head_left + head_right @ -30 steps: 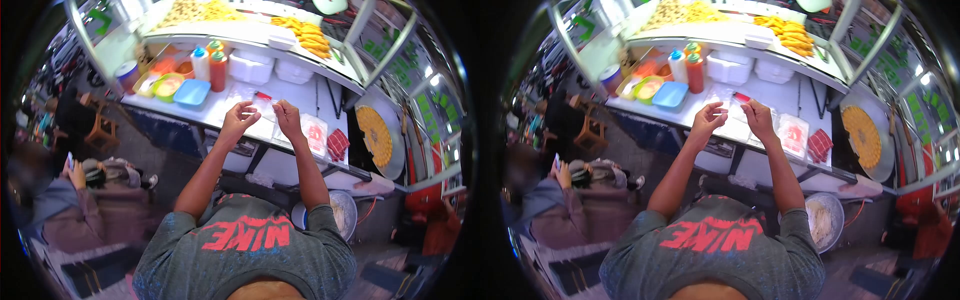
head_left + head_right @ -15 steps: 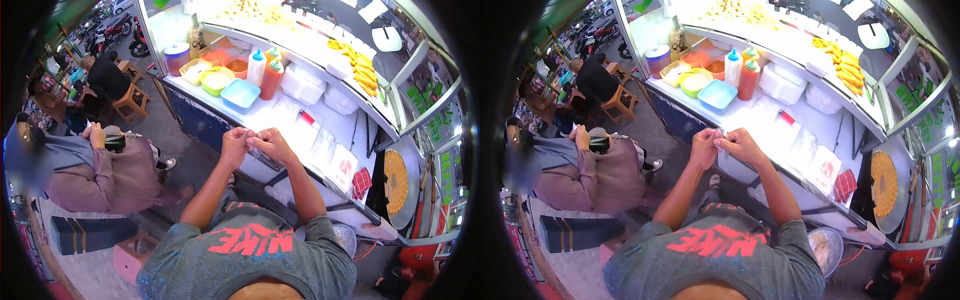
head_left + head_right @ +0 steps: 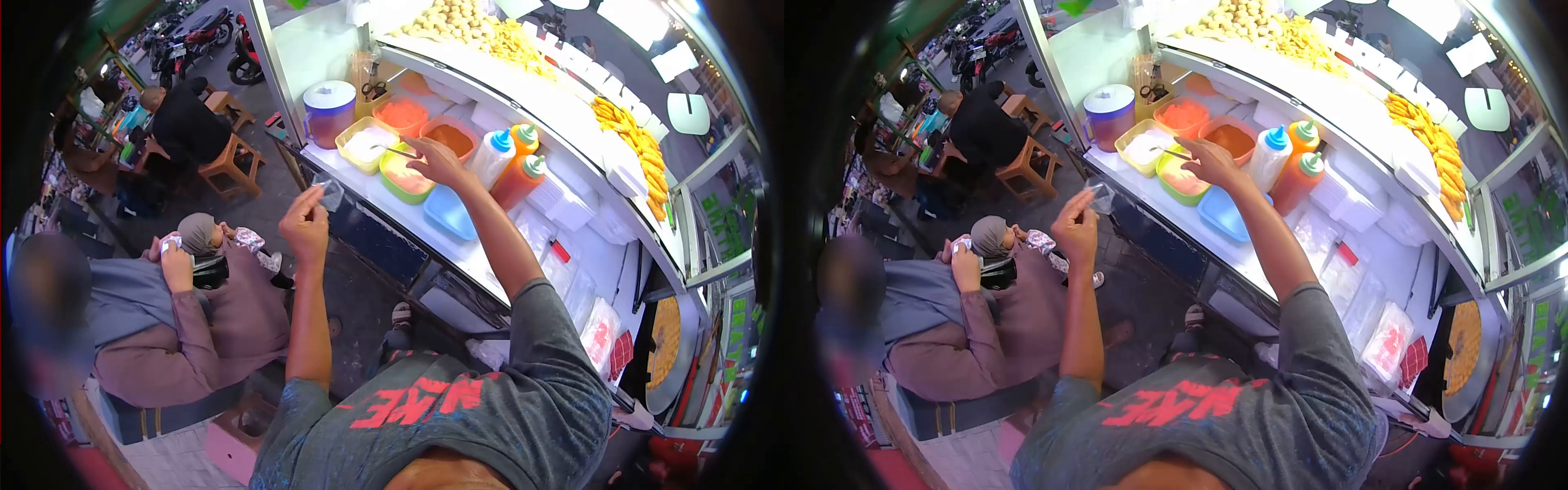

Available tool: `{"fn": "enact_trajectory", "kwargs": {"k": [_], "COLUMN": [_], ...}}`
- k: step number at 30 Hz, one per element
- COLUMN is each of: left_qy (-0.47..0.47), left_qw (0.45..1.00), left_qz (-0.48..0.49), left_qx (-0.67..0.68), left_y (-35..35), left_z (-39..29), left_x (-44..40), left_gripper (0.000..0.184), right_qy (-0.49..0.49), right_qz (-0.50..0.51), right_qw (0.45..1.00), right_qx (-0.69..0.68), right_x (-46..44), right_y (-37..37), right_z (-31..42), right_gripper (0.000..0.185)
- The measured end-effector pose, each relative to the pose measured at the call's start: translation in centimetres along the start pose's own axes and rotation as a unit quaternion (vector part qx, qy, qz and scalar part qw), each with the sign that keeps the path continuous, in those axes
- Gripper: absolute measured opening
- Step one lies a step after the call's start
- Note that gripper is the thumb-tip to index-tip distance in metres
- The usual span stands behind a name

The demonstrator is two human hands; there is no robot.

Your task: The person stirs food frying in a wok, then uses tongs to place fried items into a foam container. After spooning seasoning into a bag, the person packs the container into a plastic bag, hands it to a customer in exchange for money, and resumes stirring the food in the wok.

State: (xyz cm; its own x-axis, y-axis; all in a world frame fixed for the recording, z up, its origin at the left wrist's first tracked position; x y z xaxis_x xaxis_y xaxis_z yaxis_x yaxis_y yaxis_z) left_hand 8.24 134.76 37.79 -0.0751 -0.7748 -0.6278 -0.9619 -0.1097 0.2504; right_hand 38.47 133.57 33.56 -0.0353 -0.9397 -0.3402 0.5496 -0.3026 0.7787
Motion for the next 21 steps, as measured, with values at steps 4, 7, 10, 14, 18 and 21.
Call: {"fn": "enact_trajectory", "kwargs": {"k": [4,7,10,14,18,21], "left_qy": [0.011,0.03,0.046,0.06,0.08,0.093], "left_qw": [1.0,0.999,0.996,0.99,0.983,0.978], "left_qz": [-0.02,0.014,0.055,0.117,0.16,0.184], "left_qx": [-0.016,-0.042,-0.048,-0.046,-0.031,-0.02], "left_y": [-0.5,-2.0,-4.3,-7.1,-9.5,-10.9], "left_z": [3.0,3.7,4.6,6.8,7.6,7.7], "left_x": [-3.3,-4.7,-5.4,-6.1,-6.9,-7.8], "left_gripper": [0.025,0.025,0.028,0.036,0.041,0.043], "right_qy": [0.037,-0.02,-0.096,-0.189,-0.226,-0.224], "right_qz": [-0.049,-0.117,-0.121,-0.168,-0.228,-0.259], "right_qw": [0.994,0.984,0.97,0.939,0.897,0.861], "right_qx": [-0.09,-0.132,-0.187,-0.234,-0.304,-0.377], "right_x": [-4.4,-5.8,-6.3,-6.0,-5.3,-4.9], "right_y": [-2.3,-2.7,-4.6,-5.2,-2.8,-0.6], "right_z": [-0.4,0.4,0.0,-1.6,-2.4,-1.5], "right_gripper": [0.023,0.02,0.022,0.022,0.022,0.022]}}
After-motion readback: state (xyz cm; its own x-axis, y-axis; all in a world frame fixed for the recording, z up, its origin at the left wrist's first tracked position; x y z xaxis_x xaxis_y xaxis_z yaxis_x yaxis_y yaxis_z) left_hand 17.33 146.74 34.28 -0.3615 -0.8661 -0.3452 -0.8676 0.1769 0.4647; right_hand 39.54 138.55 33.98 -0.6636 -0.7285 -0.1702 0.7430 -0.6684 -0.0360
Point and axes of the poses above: each hand's wrist, its own x-axis away from the middle knuckle, its own y-axis out of the back of the hand, z = x × y, the point moved 6 cm from there along -x, towards the middle knuckle
